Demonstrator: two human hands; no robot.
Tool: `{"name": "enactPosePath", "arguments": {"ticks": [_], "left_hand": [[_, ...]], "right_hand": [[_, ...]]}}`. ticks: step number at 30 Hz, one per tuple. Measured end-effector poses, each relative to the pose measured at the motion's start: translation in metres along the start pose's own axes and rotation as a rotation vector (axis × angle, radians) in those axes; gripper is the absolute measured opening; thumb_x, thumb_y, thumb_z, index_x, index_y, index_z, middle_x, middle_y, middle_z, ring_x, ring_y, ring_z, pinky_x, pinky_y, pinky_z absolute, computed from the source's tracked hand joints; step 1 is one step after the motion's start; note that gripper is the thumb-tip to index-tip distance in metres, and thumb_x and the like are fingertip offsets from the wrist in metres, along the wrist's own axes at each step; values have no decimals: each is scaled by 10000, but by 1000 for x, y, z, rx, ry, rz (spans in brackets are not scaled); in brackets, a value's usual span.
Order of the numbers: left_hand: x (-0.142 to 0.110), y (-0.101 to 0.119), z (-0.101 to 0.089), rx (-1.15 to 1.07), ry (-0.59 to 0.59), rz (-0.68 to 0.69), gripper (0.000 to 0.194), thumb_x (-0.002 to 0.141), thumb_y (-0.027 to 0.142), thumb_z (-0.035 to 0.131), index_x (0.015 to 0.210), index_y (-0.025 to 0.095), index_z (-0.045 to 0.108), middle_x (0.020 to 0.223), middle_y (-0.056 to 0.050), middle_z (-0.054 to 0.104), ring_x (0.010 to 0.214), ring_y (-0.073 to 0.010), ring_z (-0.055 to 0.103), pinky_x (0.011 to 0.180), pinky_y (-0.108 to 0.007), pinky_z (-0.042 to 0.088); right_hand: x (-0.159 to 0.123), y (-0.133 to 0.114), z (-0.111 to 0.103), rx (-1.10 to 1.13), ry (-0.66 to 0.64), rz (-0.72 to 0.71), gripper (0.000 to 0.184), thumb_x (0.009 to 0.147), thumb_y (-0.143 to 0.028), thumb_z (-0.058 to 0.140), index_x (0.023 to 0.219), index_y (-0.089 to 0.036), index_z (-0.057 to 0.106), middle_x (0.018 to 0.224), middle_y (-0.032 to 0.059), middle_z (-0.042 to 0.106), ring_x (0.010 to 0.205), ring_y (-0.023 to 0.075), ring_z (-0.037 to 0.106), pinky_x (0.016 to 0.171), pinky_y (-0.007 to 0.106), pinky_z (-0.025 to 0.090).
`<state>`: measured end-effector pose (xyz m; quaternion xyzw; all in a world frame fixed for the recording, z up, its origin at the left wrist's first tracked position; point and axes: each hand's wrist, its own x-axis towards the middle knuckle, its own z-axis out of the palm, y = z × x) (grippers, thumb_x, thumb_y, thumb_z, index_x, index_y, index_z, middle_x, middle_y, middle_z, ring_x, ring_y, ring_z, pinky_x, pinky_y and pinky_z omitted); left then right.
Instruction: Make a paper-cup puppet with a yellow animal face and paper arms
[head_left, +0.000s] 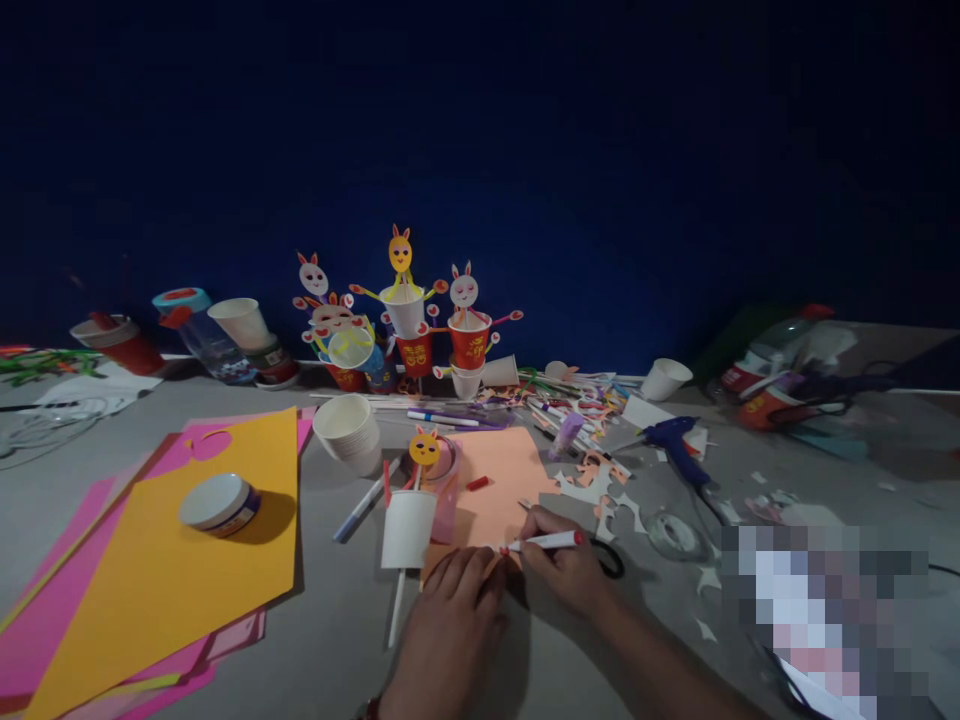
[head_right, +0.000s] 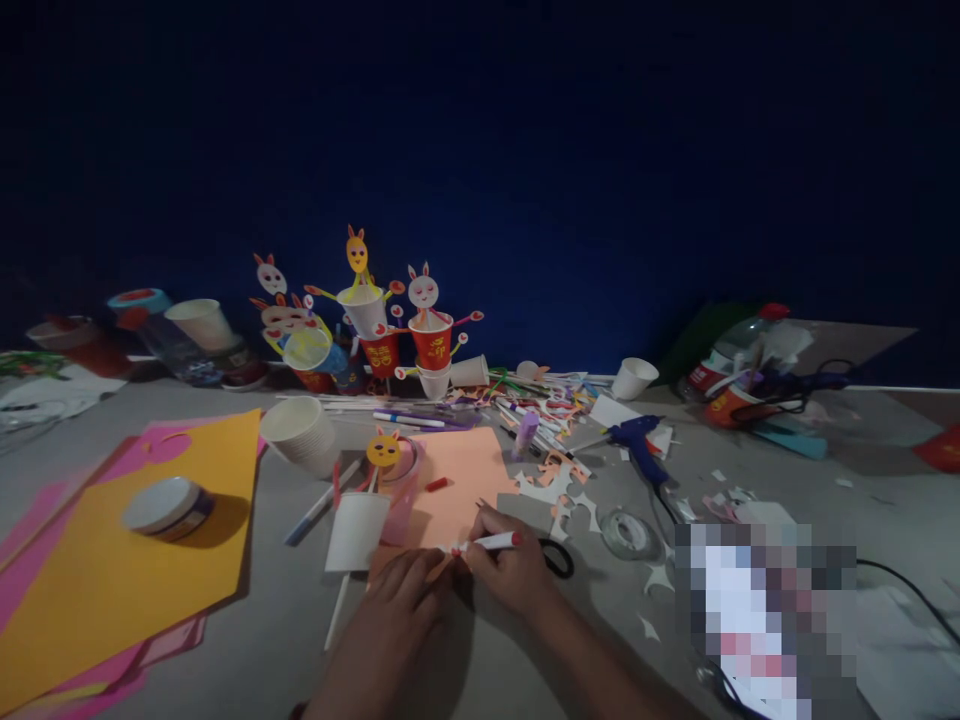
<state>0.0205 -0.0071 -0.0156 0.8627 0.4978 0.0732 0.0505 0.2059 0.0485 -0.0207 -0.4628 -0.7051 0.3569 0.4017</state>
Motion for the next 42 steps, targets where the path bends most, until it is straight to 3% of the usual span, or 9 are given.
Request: {"name": "enactPosePath", "arguments": {"ticks": [19,33,37,42], "left_hand": [[1,0,-3,-16,-27,-11,542,818,91,699,1340,174,581,1321,-102,666,1205,-307,617,1034,-484,525],[-1,-1,7,7,70,4,536,801,69,674,1313,195,576,1291,-86,675,1168,-292,633,989,-479,546],[0,-1,5,-7,44,11,528,791,79,707,1298,174,591,1299,-99,674,1178,-303,627,997,-487,541],[0,0,-1,-15,4,7,512,800,84,714,1292,179,606,1326,-92,665,1199,-297,620,1023,-465,530]], "right_hand": [[-2,5,1,-18,-1,22,140,785,-197,490,657,-244,459,587,-53,486,571,154,486,592,279,393],[0,4,0,-14,-19,12,161,803,-224,506,649,-240,461,585,-55,486,562,147,483,591,268,394],[0,4,1,-19,-30,8,170,816,-232,511,655,-242,456,591,-57,485,569,149,487,648,285,420],[-1,5,1,-24,-40,16,156,819,-241,529,670,-236,484,604,-48,506,575,155,499,588,271,387]]}}
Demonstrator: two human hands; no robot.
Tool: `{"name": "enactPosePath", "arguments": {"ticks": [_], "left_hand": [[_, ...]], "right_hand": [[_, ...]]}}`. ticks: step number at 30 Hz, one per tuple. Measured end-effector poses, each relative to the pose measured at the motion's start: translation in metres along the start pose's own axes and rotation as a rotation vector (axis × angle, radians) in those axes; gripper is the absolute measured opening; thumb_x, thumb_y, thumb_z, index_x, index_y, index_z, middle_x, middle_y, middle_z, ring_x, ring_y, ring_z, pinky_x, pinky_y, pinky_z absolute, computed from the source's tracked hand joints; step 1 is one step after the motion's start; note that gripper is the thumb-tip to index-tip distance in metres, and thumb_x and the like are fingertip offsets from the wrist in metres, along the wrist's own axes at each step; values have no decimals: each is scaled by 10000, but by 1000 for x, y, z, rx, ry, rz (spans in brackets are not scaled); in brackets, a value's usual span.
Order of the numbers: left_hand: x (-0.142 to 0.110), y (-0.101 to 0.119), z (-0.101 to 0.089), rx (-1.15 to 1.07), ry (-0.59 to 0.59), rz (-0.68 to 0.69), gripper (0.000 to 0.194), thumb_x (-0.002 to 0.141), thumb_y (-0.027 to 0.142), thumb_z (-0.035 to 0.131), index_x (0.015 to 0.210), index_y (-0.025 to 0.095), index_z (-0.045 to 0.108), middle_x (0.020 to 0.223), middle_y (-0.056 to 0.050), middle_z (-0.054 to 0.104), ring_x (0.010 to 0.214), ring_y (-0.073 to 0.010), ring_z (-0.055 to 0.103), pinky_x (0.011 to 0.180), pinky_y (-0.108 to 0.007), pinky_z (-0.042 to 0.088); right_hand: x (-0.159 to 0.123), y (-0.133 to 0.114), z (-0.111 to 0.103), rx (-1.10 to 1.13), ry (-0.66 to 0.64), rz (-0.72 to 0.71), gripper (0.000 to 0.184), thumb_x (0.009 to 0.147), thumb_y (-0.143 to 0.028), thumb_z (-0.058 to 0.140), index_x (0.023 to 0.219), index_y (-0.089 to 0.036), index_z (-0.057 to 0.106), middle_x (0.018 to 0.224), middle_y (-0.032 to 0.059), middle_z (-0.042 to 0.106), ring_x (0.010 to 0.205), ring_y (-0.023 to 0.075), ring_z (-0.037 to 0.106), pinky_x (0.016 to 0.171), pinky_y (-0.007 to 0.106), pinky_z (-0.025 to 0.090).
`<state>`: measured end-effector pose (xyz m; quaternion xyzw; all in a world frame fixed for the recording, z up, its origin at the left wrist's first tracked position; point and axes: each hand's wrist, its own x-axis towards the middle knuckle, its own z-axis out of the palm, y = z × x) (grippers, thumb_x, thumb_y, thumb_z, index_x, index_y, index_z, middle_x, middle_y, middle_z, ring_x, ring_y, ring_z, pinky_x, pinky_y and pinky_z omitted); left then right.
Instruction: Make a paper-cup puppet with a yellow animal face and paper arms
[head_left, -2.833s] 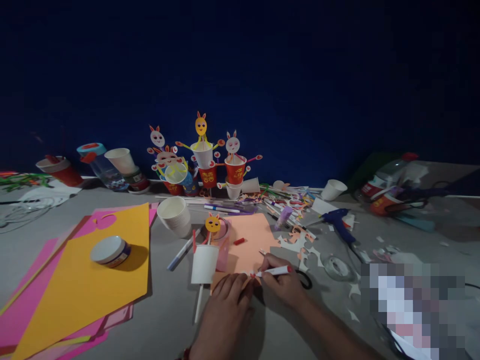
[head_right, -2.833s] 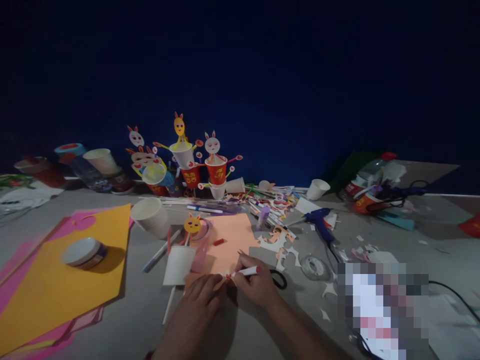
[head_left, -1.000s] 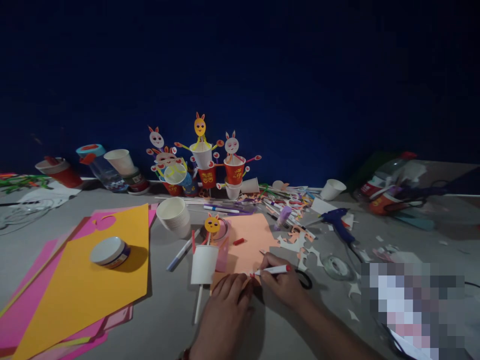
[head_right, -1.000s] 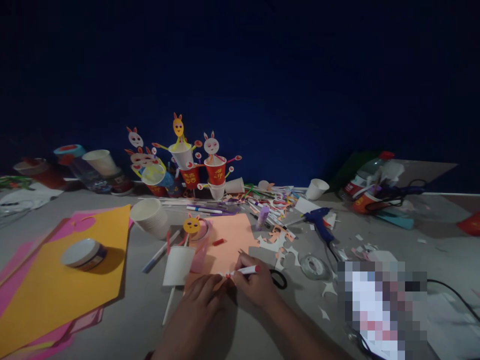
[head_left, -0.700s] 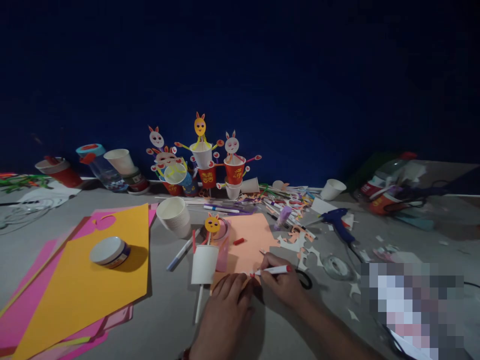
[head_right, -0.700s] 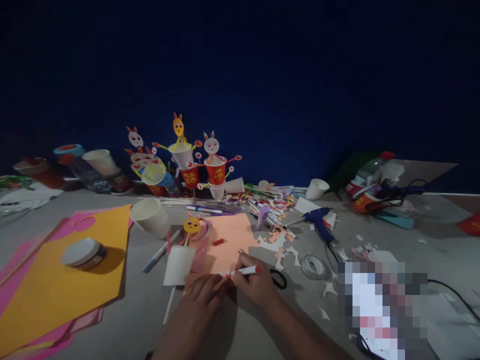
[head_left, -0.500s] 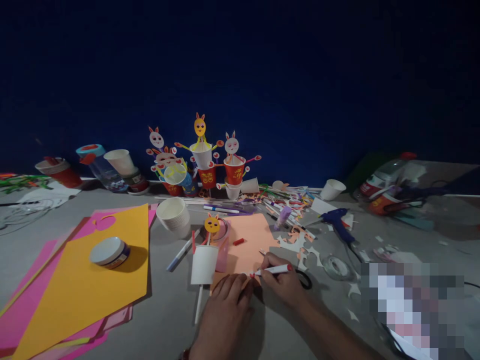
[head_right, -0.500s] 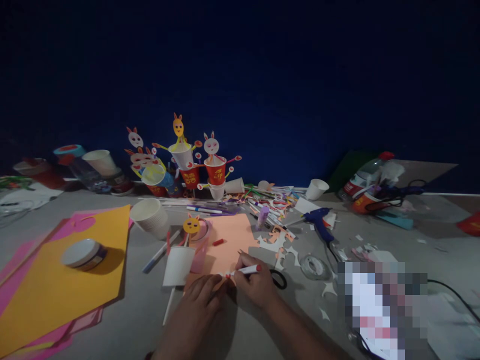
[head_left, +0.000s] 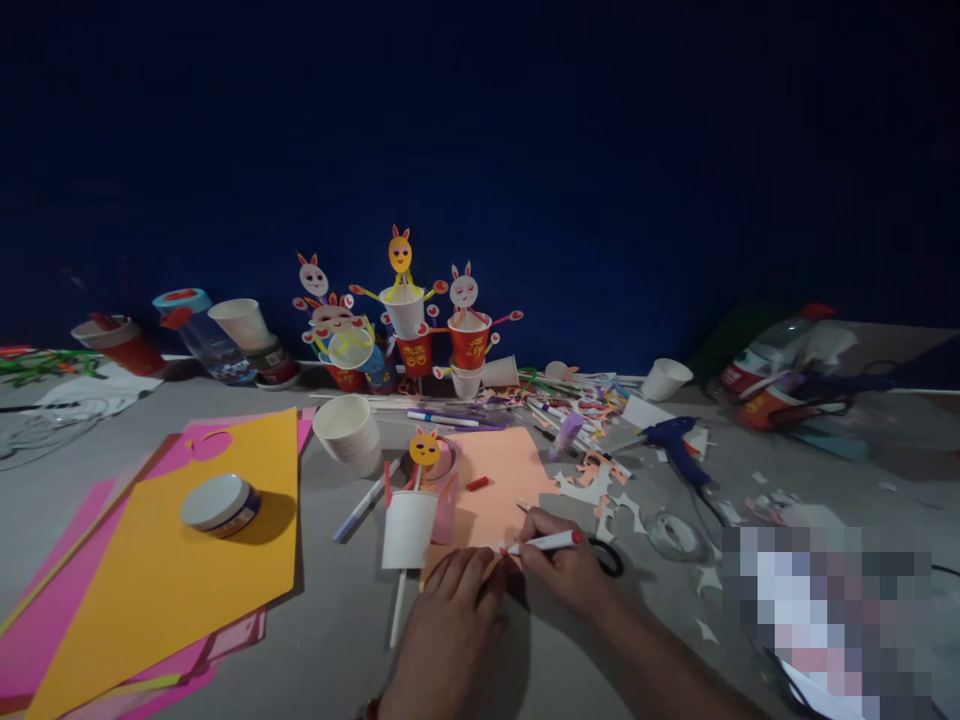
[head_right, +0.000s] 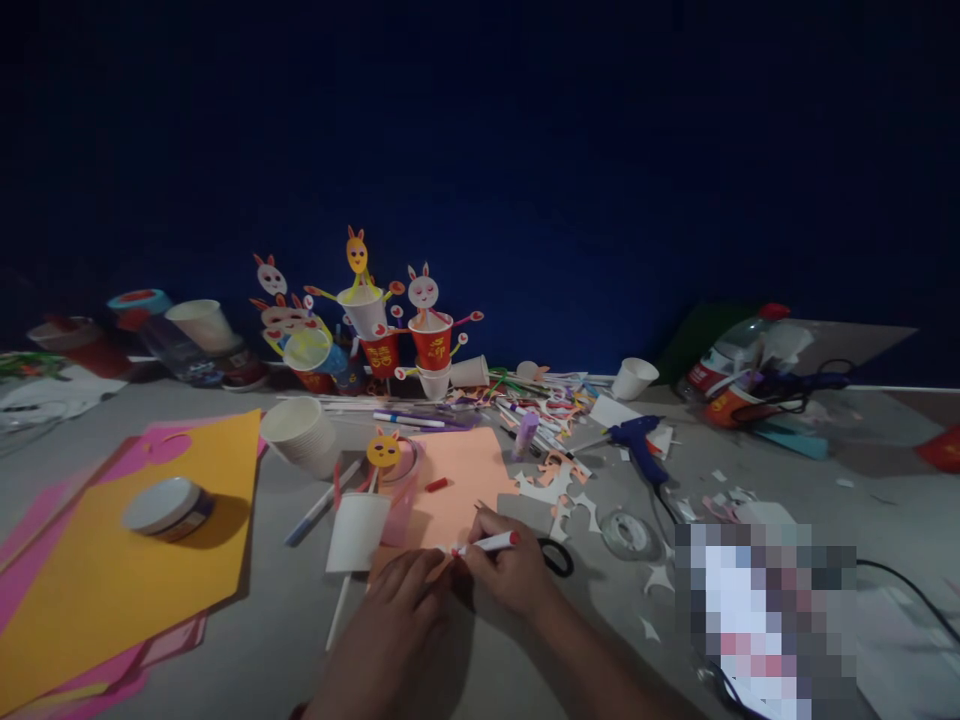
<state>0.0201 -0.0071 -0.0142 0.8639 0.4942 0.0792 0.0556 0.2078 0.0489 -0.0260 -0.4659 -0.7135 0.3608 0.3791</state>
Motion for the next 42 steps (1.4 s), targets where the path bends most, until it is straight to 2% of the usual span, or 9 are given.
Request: {"name": "enactPosePath", "arguments": {"ticks": [11,18,25,32,42], "left_hand": [[3,0,-1,13,-22,-9,500,804,104,728,1287,175,621,1325,-110,669,1196,-311,630,1009,-488,544],[2,3,-6,8,-35,-14,472,808,99,724,1267,168,640,1316,-102,678,1196,-309,630,1024,-476,535],[1,1,0,27,-4,-8,512,802,64,688,1299,163,614,1320,-105,673,1192,-312,630,1010,-493,542],[0,0,3,3,-5,-10,428,826,85,664,1238,197,644,1331,-96,662,1214,-299,620,1019,-485,533],[2,1,-3,-12,-1,-22,496,797,75,722,1272,187,633,1321,-92,674,1203,-298,626,1025,-470,537]], "right_hand": [[3,-3,0,-2,-10,15,175,820,-267,535,658,-236,476,600,-40,525,579,162,513,587,277,386],[2,-1,1,-4,-33,12,124,816,-234,538,695,-236,510,626,-46,538,593,155,523,598,269,394],[2,-3,0,-10,-35,21,133,799,-229,538,672,-234,500,614,-47,531,595,153,516,584,260,375],[2,-4,0,-14,-32,32,118,786,-221,542,674,-231,508,616,-45,544,587,152,518,576,257,375],[1,-1,0,-16,-19,18,127,782,-202,528,668,-239,488,611,-46,520,592,157,510,580,262,373]]}}
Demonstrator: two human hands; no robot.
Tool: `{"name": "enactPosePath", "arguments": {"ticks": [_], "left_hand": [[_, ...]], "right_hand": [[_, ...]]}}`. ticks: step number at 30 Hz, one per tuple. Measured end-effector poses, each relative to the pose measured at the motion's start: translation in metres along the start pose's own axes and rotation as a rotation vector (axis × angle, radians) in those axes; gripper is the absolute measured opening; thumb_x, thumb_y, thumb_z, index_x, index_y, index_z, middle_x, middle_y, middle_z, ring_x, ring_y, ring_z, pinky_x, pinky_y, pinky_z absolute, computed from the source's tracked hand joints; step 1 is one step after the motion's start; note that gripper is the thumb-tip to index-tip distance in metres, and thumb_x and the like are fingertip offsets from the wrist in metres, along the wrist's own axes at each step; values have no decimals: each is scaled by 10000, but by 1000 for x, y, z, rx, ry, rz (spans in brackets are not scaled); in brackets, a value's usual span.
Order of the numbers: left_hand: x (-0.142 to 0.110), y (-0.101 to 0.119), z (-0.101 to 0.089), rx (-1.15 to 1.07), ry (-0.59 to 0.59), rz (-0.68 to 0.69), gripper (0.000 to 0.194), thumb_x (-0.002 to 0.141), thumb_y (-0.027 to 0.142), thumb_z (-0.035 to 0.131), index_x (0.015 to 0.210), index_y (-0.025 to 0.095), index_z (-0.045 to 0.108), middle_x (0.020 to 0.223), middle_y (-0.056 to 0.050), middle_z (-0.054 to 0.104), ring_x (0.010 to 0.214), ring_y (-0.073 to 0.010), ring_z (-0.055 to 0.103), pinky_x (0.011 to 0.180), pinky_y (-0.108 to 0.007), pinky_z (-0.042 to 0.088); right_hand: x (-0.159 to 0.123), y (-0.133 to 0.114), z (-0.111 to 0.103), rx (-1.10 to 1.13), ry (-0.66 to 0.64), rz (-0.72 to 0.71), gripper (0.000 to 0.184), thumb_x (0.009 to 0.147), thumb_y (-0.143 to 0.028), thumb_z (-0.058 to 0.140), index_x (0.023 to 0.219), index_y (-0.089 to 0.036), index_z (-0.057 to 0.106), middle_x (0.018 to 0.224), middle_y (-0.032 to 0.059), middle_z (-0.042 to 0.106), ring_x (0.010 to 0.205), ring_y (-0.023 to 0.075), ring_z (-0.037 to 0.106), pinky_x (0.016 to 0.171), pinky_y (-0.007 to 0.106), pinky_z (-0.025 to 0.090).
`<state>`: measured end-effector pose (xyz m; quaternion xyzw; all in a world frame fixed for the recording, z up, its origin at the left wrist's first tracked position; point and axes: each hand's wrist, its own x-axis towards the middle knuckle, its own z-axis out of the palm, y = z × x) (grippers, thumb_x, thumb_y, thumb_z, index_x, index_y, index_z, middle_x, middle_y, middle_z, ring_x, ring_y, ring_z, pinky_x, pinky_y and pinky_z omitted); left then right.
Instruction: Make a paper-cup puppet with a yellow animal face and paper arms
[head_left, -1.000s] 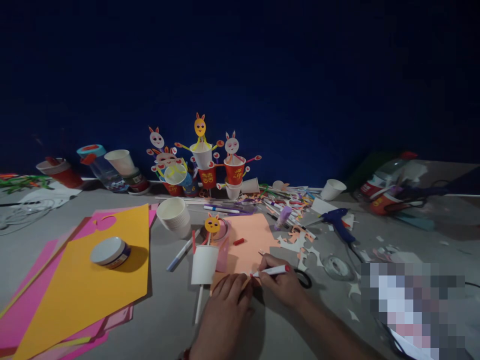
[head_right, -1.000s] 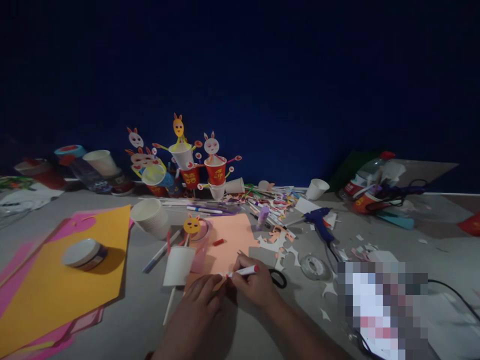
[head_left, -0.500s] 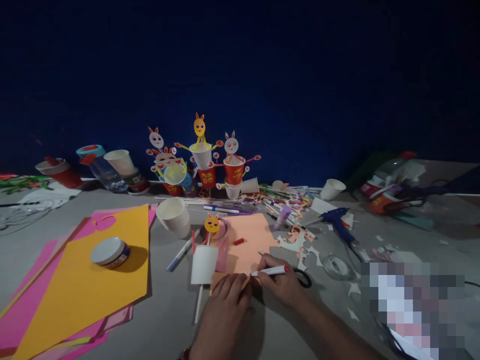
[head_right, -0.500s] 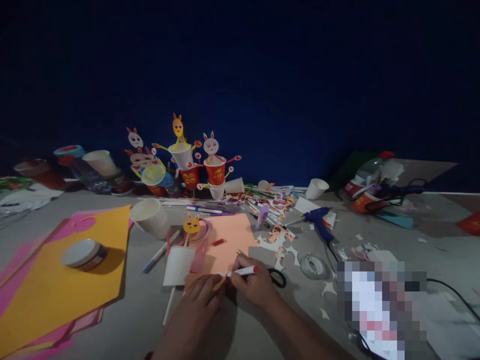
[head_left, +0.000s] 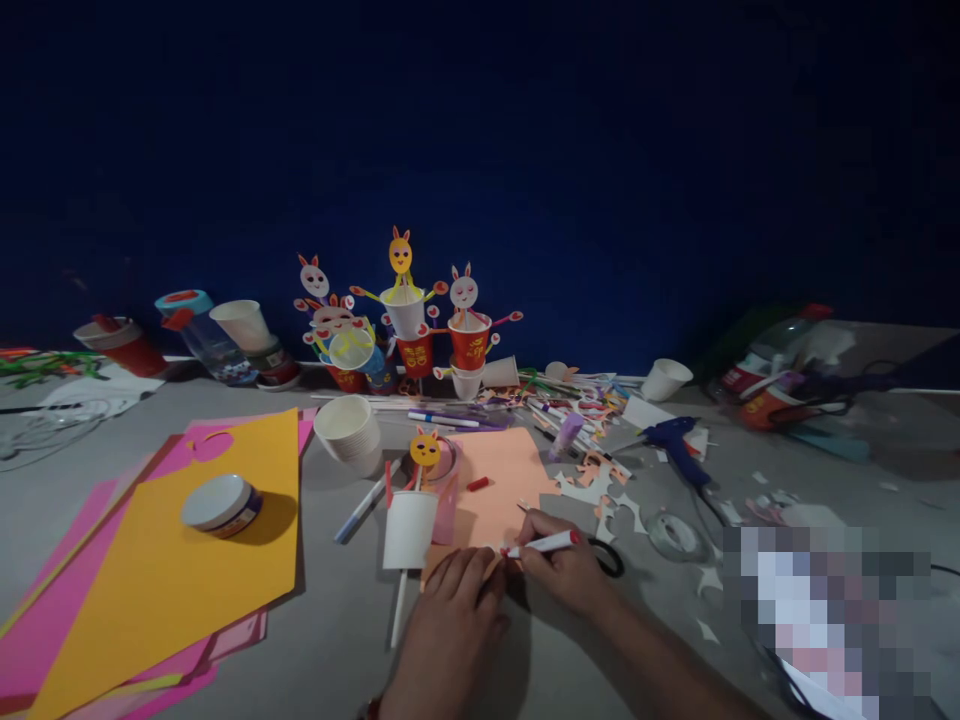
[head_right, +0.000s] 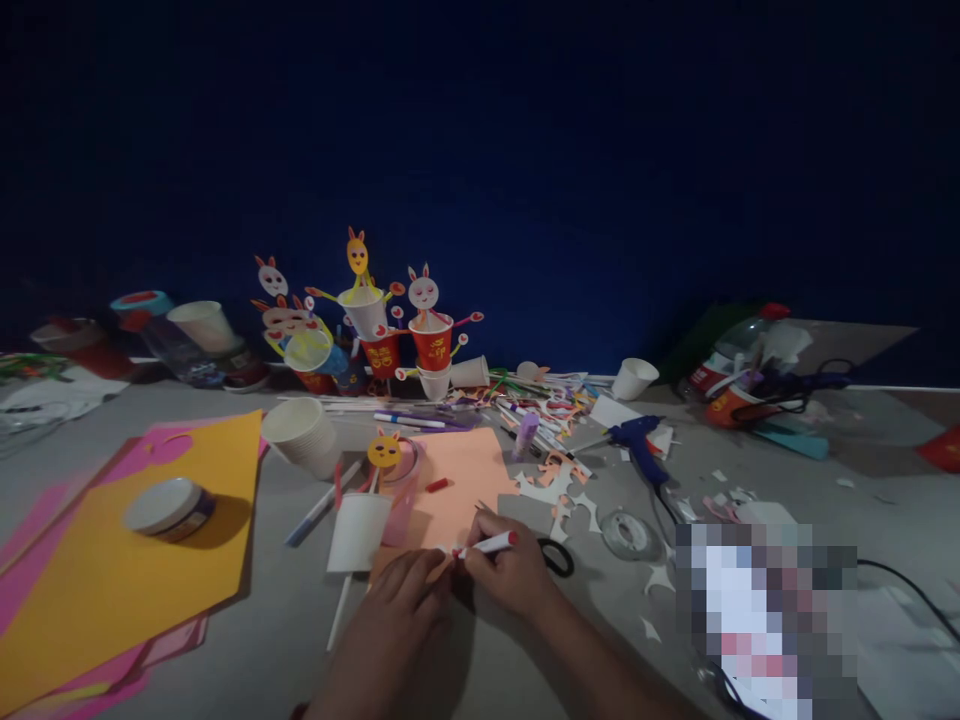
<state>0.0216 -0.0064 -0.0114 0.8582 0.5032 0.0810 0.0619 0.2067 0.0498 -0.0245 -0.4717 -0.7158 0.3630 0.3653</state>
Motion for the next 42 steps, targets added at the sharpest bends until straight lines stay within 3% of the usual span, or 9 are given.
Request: {"name": "enactPosePath", "arguments": {"ticks": [10,22,26,32,42], "left_hand": [[-2,-1,1,12,-8,3,510,808,99,730,1297,189,616,1326,-90,670,1204,-300,623,1024,-473,533],[-2,-2,0,-3,4,26,353,813,131,741,1153,205,684,1321,-69,671,1214,-290,617,1030,-447,530],[-1,-2,-1,2,0,17,430,796,103,741,1208,200,658,1311,-77,676,1195,-291,627,1023,-459,533],[-2,0,-3,-7,-24,-6,398,802,89,727,1182,196,674,1338,-80,664,1229,-295,609,1041,-456,523],[-2,-4,5,18,36,33,478,797,70,708,1254,184,628,1297,-89,681,1185,-289,630,1015,-461,538]], "right_hand": [[0,-2,0,5,8,6,139,789,-221,530,659,-238,483,593,-51,526,566,150,501,577,265,377],[0,1,1,17,1,5,146,807,-248,547,673,-240,489,613,-48,530,598,159,517,605,273,383],[0,-3,0,25,3,11,165,809,-264,537,658,-239,478,598,-46,529,576,159,512,591,277,377],[1,-4,0,33,-8,1,134,792,-231,535,666,-238,492,604,-53,526,589,153,518,586,266,380],[0,1,0,19,11,-9,124,792,-225,522,671,-240,499,592,-54,523,571,153,500,576,270,385]]}}
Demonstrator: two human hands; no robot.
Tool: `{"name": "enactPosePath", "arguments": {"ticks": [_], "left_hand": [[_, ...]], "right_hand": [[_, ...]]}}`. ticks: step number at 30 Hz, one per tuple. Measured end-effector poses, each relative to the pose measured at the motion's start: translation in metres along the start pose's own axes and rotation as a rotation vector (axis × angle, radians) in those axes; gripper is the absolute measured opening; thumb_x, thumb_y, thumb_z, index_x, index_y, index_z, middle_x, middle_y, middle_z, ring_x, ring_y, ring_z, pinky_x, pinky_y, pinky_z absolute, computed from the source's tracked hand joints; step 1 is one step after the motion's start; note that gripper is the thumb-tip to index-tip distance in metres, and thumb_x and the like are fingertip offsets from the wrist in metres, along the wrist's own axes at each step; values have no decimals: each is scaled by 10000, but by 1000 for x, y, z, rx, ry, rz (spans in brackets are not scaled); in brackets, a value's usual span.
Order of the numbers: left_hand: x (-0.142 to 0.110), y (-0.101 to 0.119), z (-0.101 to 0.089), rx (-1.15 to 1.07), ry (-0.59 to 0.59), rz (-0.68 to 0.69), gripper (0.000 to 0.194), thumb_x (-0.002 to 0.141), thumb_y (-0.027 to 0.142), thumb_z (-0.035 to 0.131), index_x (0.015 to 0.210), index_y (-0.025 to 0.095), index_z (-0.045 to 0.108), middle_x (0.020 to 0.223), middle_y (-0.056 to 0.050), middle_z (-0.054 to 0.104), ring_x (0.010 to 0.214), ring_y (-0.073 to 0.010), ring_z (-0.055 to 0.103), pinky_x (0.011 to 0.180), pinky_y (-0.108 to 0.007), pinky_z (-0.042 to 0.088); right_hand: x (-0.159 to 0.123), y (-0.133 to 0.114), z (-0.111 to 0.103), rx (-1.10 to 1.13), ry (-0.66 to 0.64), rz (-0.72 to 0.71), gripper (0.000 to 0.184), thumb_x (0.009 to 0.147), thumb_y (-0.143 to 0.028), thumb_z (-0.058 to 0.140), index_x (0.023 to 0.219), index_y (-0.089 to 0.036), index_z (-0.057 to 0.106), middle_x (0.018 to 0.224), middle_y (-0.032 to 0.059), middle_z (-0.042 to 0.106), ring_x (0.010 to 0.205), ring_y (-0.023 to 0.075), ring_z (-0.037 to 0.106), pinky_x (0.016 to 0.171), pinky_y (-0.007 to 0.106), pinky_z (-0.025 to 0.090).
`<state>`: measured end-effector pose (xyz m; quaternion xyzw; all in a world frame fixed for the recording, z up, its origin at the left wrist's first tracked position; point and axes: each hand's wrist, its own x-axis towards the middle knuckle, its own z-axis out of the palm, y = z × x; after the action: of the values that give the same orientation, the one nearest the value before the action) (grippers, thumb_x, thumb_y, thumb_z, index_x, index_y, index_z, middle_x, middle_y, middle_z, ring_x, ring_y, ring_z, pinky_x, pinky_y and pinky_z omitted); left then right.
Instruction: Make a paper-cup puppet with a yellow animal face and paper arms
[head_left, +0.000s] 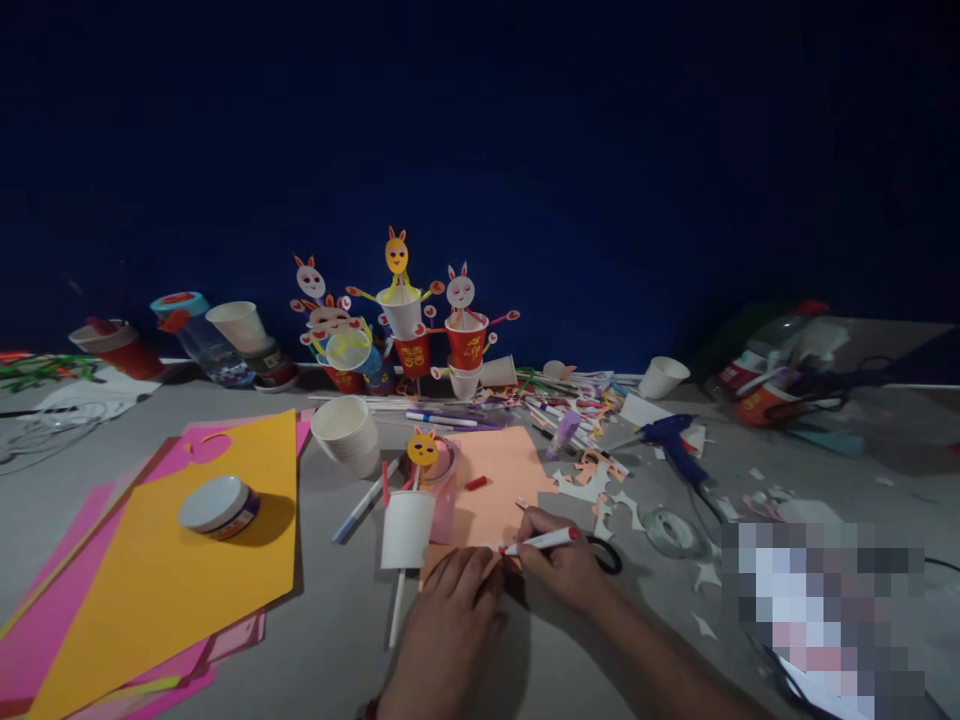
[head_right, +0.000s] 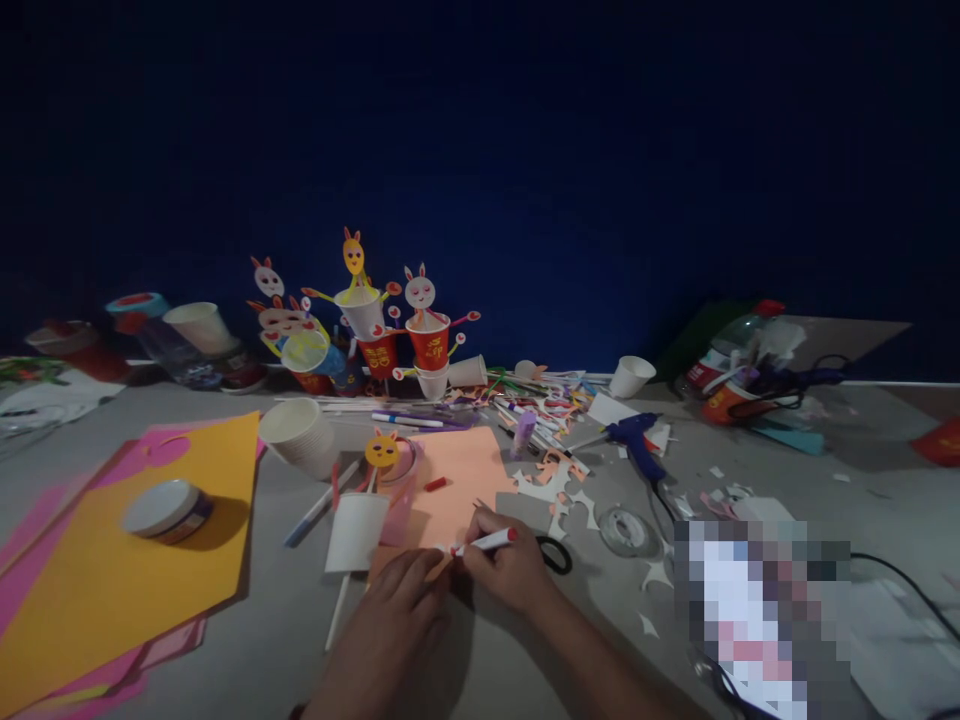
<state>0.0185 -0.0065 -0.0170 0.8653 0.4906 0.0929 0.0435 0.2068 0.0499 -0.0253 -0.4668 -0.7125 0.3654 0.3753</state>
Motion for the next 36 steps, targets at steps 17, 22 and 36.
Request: {"name": "enactPosePath", "arguments": {"ticks": [17,22,36], "left_hand": [[2,2,-5,-5,-67,-21,500,805,89,727,1288,171,627,1334,-89,668,1210,-295,621,1041,-457,526],[1,0,2,11,-35,4,520,808,103,724,1311,165,608,1320,-98,672,1202,-304,624,1027,-471,533],[0,-1,1,-6,0,9,513,801,106,728,1294,180,607,1305,-82,678,1185,-287,633,1017,-449,538]], "right_hand": [[-1,-2,-1,7,-3,10,122,776,-218,518,660,-237,483,592,-53,519,563,150,491,578,273,373],[0,-1,0,6,3,20,137,788,-233,498,656,-236,461,582,-59,489,555,143,476,573,268,363],[0,2,-1,7,-15,24,105,768,-205,511,668,-227,486,611,-53,522,587,144,503,588,256,368]]}}
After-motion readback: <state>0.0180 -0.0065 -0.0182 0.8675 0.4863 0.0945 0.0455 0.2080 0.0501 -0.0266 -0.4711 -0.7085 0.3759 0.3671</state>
